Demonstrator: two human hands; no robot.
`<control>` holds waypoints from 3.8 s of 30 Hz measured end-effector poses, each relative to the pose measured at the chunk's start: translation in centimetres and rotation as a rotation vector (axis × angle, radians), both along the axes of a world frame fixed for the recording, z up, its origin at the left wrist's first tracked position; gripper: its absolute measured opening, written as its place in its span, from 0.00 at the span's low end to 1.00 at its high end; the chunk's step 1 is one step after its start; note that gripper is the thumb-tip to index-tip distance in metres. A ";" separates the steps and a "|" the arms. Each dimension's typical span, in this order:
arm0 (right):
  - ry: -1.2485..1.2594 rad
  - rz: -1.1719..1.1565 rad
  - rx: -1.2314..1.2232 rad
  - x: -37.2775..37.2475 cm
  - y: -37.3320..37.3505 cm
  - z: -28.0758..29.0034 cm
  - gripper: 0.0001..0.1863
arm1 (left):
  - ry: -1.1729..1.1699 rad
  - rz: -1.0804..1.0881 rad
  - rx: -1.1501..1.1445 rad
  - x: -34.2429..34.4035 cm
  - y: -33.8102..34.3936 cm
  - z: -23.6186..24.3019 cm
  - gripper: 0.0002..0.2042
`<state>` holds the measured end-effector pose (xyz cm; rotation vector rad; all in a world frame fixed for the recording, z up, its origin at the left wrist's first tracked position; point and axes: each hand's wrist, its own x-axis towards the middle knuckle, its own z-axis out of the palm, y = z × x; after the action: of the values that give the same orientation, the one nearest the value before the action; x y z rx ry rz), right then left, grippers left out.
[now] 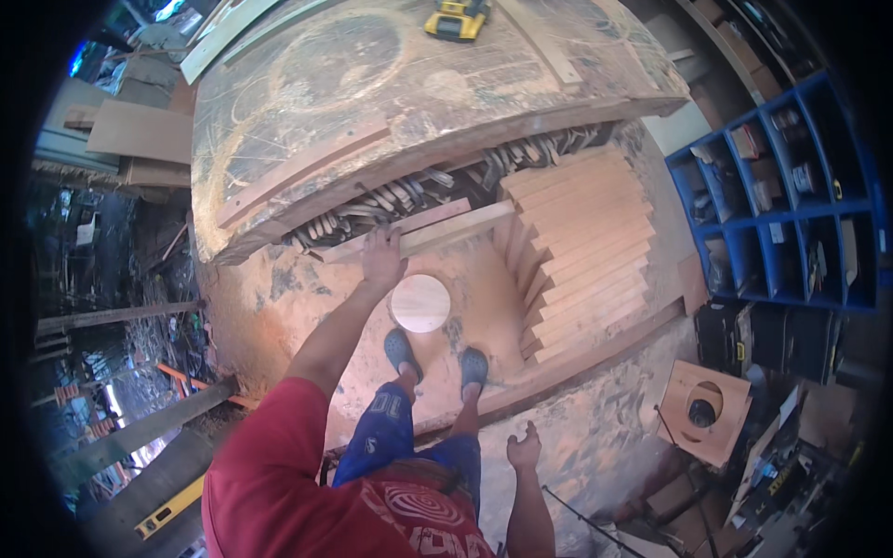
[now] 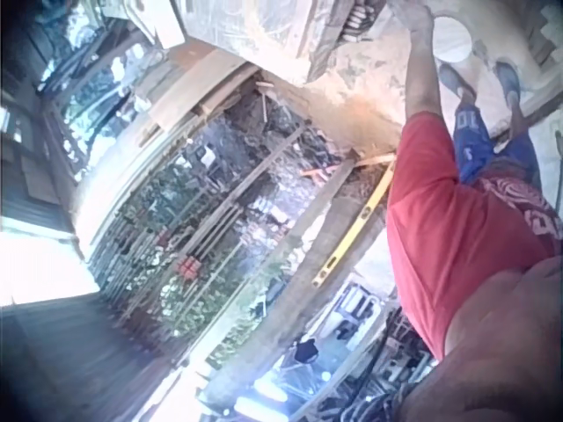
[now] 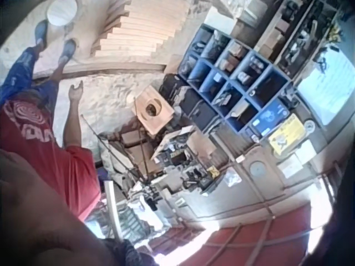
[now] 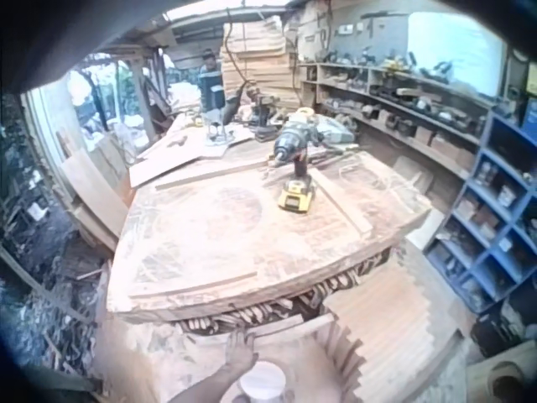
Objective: The person cuts a circle out of a wooden board using a jigsaw, unclamps the board from the workbench, and sets it onto a stack of wooden boards.
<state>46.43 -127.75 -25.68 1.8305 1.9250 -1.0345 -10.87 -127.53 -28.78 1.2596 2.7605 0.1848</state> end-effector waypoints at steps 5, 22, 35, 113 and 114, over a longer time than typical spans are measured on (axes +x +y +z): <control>0.020 -0.051 0.022 2.2 -0.4 0.7 0.40 | -0.060 0.103 0.058 3.5 -1.1 1.2 0.40; 0.100 -0.193 0.163 12.1 3.3 0.6 0.36 | -0.791 0.060 -0.221 28.8 -8.4 2.8 0.25; 0.011 -0.459 -0.022 24.4 -4.2 0.1 0.35 | -0.409 -0.196 -0.304 27.5 -1.3 5.8 0.37; 0.686 -0.259 -0.536 2.1 101.2 7.5 0.41 | -0.883 0.633 0.930 41.1 60.1 57.4 0.24; 0.963 -0.352 -0.701 -0.9 102.2 10.2 0.41 | -0.883 0.701 1.035 41.2 59.4 56.4 0.26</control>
<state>45.56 -25.57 -15.43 1.3401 1.2401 -2.6402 30.28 -68.09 27.60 0.0295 2.0747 1.8307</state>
